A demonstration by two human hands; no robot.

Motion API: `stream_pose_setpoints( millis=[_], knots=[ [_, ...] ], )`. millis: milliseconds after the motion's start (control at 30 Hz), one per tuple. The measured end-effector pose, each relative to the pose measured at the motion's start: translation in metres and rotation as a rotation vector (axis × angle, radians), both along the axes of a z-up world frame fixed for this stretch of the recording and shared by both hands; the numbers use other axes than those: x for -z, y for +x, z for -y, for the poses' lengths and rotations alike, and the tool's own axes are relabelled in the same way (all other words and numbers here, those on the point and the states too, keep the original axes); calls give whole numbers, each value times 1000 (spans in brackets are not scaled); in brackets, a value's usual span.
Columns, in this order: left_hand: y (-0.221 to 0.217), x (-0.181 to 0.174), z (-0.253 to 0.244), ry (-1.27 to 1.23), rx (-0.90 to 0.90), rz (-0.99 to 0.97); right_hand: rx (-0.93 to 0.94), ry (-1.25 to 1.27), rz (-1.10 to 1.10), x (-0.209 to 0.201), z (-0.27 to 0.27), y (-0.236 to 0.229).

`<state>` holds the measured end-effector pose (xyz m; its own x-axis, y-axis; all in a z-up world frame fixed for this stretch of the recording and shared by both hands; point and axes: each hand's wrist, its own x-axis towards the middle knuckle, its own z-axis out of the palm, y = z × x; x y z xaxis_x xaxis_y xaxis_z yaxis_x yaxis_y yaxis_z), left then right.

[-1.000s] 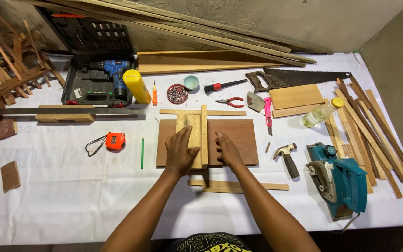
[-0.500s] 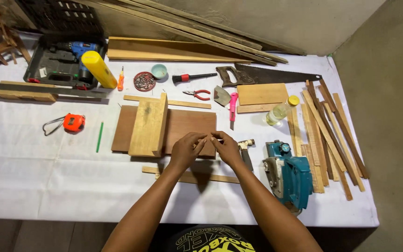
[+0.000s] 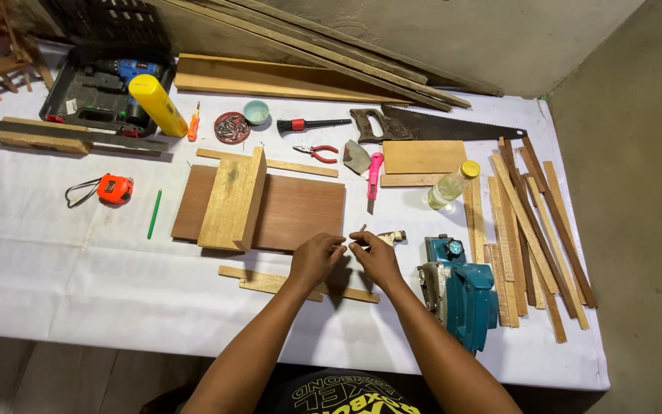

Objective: Measuring wood pieces with a tape measure and a ruler, marking them with a pencil, and assembling them.

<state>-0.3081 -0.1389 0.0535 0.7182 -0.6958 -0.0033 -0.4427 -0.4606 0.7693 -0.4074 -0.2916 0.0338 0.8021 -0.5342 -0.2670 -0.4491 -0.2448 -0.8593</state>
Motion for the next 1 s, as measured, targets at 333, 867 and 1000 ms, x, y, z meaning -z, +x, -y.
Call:
stream_pose_setpoints(
  millis=[333,867,1000],
  knots=[
    [14,-17,-25,-18,-61,72,-64,15,137,4,-24,32],
    [119,-80,-100,-153,-143,147,38,81,202,-21,-109,125],
    [154,-54,-128,-249,-209,97,96,69,230,-38,-156,154]
  ],
)
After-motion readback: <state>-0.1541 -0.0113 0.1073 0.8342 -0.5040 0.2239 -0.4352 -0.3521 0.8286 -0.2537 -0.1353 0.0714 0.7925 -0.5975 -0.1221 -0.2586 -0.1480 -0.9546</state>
